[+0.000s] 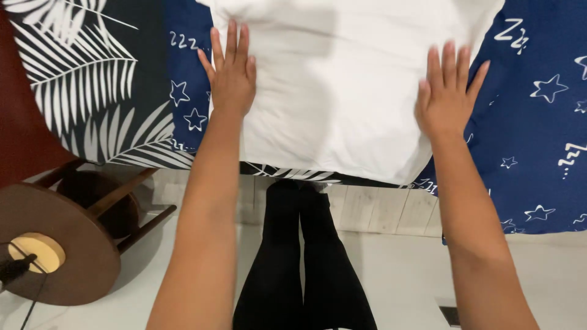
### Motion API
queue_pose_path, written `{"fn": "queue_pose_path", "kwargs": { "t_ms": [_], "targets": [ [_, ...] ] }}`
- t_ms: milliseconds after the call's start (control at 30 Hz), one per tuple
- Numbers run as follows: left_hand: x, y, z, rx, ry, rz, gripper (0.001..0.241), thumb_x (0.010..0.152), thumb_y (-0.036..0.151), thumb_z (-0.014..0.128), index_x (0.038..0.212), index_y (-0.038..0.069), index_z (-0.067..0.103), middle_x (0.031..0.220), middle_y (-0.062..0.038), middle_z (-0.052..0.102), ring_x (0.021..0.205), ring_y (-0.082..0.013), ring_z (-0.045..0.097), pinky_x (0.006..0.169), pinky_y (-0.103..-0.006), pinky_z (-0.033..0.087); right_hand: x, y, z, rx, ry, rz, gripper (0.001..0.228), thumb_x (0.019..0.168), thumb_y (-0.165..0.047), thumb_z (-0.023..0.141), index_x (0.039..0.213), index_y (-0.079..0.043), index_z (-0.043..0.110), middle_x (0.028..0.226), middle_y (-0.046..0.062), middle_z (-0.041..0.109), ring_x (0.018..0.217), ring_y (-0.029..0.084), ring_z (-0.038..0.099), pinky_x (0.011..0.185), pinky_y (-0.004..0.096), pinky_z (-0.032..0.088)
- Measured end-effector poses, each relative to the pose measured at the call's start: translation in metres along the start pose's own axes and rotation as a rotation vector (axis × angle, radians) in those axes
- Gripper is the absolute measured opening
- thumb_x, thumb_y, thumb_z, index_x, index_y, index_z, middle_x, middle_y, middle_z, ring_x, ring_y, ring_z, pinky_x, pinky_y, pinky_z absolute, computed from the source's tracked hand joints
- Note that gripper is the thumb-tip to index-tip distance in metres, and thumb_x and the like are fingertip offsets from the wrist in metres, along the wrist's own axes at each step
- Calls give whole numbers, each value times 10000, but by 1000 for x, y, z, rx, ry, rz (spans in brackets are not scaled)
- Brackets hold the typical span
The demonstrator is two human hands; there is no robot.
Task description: The person inserts a white pillow into a blue pillowcase with a star pattern. They align the corners, push the pillow inside, and then smooth and adjust the pillowcase to fit the pillow neatly.
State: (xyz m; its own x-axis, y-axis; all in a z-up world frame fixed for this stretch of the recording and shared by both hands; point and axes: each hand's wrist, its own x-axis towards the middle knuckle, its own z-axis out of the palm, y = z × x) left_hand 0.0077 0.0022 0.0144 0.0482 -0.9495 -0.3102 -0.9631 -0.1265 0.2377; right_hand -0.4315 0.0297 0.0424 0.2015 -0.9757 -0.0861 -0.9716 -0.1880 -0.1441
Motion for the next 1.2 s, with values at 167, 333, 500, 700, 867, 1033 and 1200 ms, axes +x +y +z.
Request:
{"fn": "queue_pose_path", "kwargs": {
  "t_ms": [167,333,500,700,867,1033,1200],
  "targets": [
    [-62,-70,15,-54,100,342,642,1056,65,448,1653,254,308,1733,-41,243,1606,-342,196,1306,-562,160,-96,23,1,-27,8,-231,685,944,-1,599,1600,-171,499,1693,117,409,1591,380,332,1317,628,196],
    [-113,-110,3,76,-31,385,775,937,-68,495,1645,225,376,1724,-63,285,1587,-348,248,1281,-541,214,-138,40,-6,-161,-150,-186,838,813,48,646,1562,-318,562,1685,19,468,1596,328,383,1341,556,274],
    [-98,-94,-43,142,-17,481,684,828,61,633,1467,288,543,1637,-50,351,1515,-342,230,1195,-615,155,-87,-3,-47,-67,31,-343,712,790,-24,678,1434,-321,618,1553,64,489,1484,365,384,1233,624,275],
    [-47,-59,-56,-608,293,208,515,879,-98,473,1283,119,708,1403,-183,626,1290,-377,588,1209,-524,344,-53,13,4,850,138,437,337,1036,-111,556,1326,-239,669,1335,11,715,1278,223,675,1216,393,484],
    [26,-35,-46,-675,416,-5,334,877,-10,561,1132,132,722,1119,-158,750,1051,-334,725,958,-429,550,10,25,5,499,550,333,149,957,-34,635,1071,-91,712,1073,124,722,994,305,644,889,364,506],
    [67,-38,3,-355,539,-33,237,770,101,723,986,153,806,1041,-206,730,938,-420,679,810,-445,533,29,45,27,30,625,251,181,870,-42,661,982,-142,763,972,108,748,861,279,679,754,376,525],
    [11,-10,-57,-913,234,-233,293,894,31,550,1124,82,726,967,-127,748,872,-240,706,790,-328,540,5,20,-21,901,188,684,194,1003,-26,527,1065,-63,707,915,57,722,780,115,642,677,283,504]
  ]
}}
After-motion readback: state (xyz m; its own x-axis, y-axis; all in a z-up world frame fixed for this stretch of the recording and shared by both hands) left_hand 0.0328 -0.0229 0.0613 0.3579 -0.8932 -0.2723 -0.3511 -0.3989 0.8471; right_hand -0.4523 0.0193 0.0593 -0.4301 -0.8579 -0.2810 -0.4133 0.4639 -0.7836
